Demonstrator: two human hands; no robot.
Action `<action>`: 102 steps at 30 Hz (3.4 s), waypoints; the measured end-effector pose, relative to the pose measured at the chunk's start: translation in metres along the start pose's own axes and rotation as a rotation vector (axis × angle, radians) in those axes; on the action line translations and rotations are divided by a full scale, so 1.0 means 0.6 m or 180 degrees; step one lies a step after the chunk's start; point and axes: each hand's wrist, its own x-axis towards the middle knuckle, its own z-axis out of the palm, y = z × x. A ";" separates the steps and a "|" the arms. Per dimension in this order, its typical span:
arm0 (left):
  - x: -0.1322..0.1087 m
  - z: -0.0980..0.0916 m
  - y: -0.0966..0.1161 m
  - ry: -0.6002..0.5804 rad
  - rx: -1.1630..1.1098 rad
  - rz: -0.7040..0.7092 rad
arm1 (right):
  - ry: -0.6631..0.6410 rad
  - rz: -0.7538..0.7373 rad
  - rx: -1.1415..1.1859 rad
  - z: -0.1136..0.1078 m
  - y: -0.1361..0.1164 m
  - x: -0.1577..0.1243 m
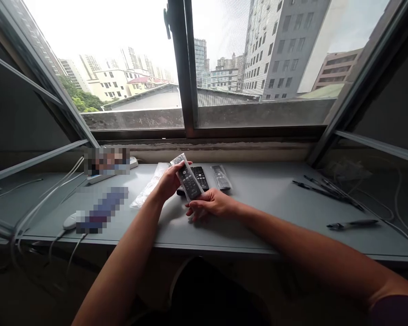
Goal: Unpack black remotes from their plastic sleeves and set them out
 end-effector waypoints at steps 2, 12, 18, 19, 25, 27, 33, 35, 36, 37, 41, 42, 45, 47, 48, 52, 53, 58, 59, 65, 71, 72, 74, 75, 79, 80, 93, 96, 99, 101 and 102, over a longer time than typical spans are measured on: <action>0.001 0.000 -0.002 0.0004 0.0016 -0.0024 | -0.0024 -0.0135 -0.0140 0.000 0.006 0.001; -0.012 0.021 -0.010 -0.0416 0.0008 -0.0449 | 0.0183 -0.0803 -0.1352 -0.008 -0.014 -0.007; -0.023 0.035 -0.006 -0.0876 0.0047 -0.0651 | 0.0557 -0.1442 -0.2113 -0.027 -0.027 -0.003; -0.025 0.035 -0.004 -0.1002 0.0042 -0.0696 | 0.0638 -0.1546 -0.2185 -0.030 -0.028 -0.001; -0.035 0.032 0.004 -0.1382 -0.0045 -0.0868 | 0.1163 -0.1852 -0.2570 -0.047 -0.038 0.006; -0.037 0.030 0.004 -0.1437 -0.0041 -0.0892 | 0.1275 -0.1855 -0.2680 -0.054 -0.040 0.007; -0.030 0.023 0.001 -0.1236 -0.0187 -0.0738 | 0.2171 -0.1748 -0.2564 -0.072 -0.038 0.001; -0.024 0.021 0.001 -0.0975 -0.0260 -0.0533 | 0.2147 -0.1651 -0.2429 -0.072 -0.032 -0.005; -0.021 0.019 0.000 -0.0842 -0.0284 -0.0423 | 0.2003 -0.1599 -0.2418 -0.071 -0.028 -0.007; -0.019 0.018 -0.001 -0.0736 -0.0286 -0.0331 | 0.1804 -0.1572 -0.2466 -0.069 -0.023 -0.009; -0.016 0.017 -0.004 -0.0751 -0.0122 -0.0278 | 0.1283 -0.1716 -0.2925 -0.060 -0.002 -0.005; -0.016 0.017 -0.005 -0.0814 -0.0095 -0.0318 | 0.1235 -0.1771 -0.2989 -0.059 0.002 -0.002; -0.017 0.018 -0.007 -0.0899 -0.0070 -0.0355 | 0.1192 -0.1873 -0.2956 -0.057 0.008 0.003; -0.014 0.017 -0.006 -0.0860 -0.0068 -0.0297 | 0.1246 -0.1933 -0.2866 -0.059 0.007 0.003; -0.012 0.015 -0.005 -0.0823 -0.0094 -0.0262 | 0.1302 -0.1986 -0.2829 -0.061 0.006 0.001; -0.002 0.007 0.000 -0.0425 -0.0390 -0.0137 | 0.1690 -0.2271 -0.2851 -0.080 0.001 -0.004; 0.000 0.005 0.000 -0.0262 -0.0456 -0.0088 | 0.1788 -0.2334 -0.2894 -0.087 0.000 -0.004; 0.010 -0.002 -0.002 0.0379 -0.0277 0.0139 | 0.1722 -0.2272 -0.3292 -0.133 0.006 -0.004; 0.011 -0.004 -0.003 0.0466 -0.0171 0.0150 | 0.1652 -0.2216 -0.3358 -0.142 0.008 -0.004; 0.019 -0.016 -0.009 0.0814 0.0291 0.0181 | 0.1244 -0.1870 -0.3566 -0.171 0.019 -0.003; 0.025 -0.028 -0.017 0.0893 0.0743 0.0388 | 0.1152 -0.1698 -0.3694 -0.173 0.013 -0.007; 0.026 -0.029 -0.018 0.0889 0.0804 0.0401 | 0.1147 -0.1675 -0.3687 -0.171 0.011 -0.008; 0.028 -0.031 -0.020 0.0898 0.0928 0.0414 | 0.1166 -0.1672 -0.3643 -0.168 0.009 -0.009; 0.028 -0.032 -0.021 0.0910 0.1014 0.0428 | 0.1190 -0.1699 -0.3609 -0.166 0.009 -0.008; 0.027 -0.040 -0.027 0.0928 0.1750 0.0680 | 0.1102 -0.1844 -0.3567 -0.162 0.017 -0.003; 0.026 -0.041 -0.029 0.0924 0.2060 0.0809 | 0.1024 -0.1844 -0.3601 -0.162 0.021 -0.001; 0.017 -0.044 -0.044 0.0433 0.4304 0.1452 | 0.0908 -0.2069 -0.3960 -0.140 0.039 0.014; 0.016 -0.050 -0.041 0.0612 0.4452 0.1345 | 0.0860 -0.2096 -0.4000 -0.129 0.041 0.019; 0.013 -0.063 -0.036 0.1030 0.4598 0.1230 | 0.0900 -0.2189 -0.3980 -0.122 0.039 0.022; 0.010 -0.075 -0.034 0.1407 0.4678 0.1085 | 0.0949 -0.2210 -0.3971 -0.119 0.036 0.022; 0.009 -0.082 -0.034 0.1607 0.4699 0.0978 | 0.0965 -0.2205 -0.3964 -0.117 0.035 0.021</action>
